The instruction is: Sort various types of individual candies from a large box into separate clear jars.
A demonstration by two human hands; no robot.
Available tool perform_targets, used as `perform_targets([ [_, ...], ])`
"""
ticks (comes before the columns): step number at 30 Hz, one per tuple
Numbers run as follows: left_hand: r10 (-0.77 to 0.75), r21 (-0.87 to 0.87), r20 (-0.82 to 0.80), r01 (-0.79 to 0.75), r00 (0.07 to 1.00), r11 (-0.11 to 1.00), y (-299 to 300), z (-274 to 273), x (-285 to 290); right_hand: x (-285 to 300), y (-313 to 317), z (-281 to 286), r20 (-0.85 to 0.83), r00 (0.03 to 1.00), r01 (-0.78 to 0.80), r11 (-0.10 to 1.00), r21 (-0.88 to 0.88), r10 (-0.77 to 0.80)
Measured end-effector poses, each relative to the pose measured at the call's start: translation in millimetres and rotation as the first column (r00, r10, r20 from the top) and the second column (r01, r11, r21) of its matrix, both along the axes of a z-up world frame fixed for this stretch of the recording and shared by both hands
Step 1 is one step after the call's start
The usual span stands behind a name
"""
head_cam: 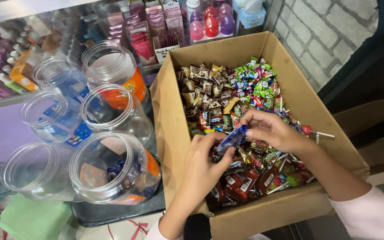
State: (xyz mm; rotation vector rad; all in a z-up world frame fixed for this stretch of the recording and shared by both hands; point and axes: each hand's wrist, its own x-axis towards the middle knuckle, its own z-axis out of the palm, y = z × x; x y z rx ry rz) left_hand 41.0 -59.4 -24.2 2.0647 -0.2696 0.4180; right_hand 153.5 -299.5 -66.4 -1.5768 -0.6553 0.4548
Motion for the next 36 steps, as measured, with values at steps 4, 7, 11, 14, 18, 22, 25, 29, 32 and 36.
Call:
perform_targets([
  [4, 0.013, -0.039, 0.041, -0.011, 0.999, 0.999, 19.8, 10.5, -14.3, -8.1, 8.8, 20.5, 0.023, 0.999, -0.043, 0.999, 0.025, 0.042],
  [7, 0.243, 0.026, 0.213, -0.255, 0.946, 0.967, 55.8, 23.2, -38.7, -9.1, 13.5, 29.7, 0.052, 0.998, -0.034, 0.996, 0.088, 0.029],
  [11, 0.561, 0.105, 0.380, -0.637, 0.735, 0.764, 127.6, 6.1, -69.0, -0.6, 6.3, 13.1, 0.052, 0.986, 0.155, 0.986, 0.061, -0.158],
  [14, 0.664, 0.280, 0.420, -0.785, 0.618, 0.553, 143.2, 22.3, -71.9, -1.5, 6.6, 14.2, 0.046, 0.978, 0.200, 0.978, 0.065, -0.203],
  [18, 0.613, 0.399, 0.511, -0.798, 0.603, 0.452, 128.9, 36.4, -63.2, -2.4, 7.6, 14.3, 0.072, 0.972, 0.219, 0.974, 0.061, -0.223],
  [22, 0.493, 0.307, 0.457, -0.652, 0.740, 0.694, 90.3, 33.8, -44.0, 0.8, 8.2, 10.8, 0.159, 0.960, 0.224, 0.973, 0.057, -0.230],
  [25, 0.215, 0.213, 0.350, -0.301, 0.912, 0.930, 51.1, 27.8, -18.5, 2.1, 7.4, 12.0, 0.360, 0.870, 0.428, 0.879, -0.209, -0.337],
  [29, -0.076, 0.121, 0.160, 0.057, 0.984, 0.991, 3.2, 8.2, 17.3, 13.5, -11.0, 5.3, 0.739, 0.650, 0.625, 0.677, -0.388, -0.178],
  [32, -0.192, 0.114, 0.049, 0.185, 0.980, 0.976, -8.5, -8.8, 34.7, 19.6, -31.8, -8.0, 0.766, 0.635, 0.633, 0.504, -0.587, 0.095],
  [36, -0.240, 0.146, -0.073, 0.249, 0.968, 0.957, -3.5, -19.7, 39.1, 12.2, -33.9, -0.5, 0.593, 0.783, 0.546, 0.249, -0.800, 0.188],
])
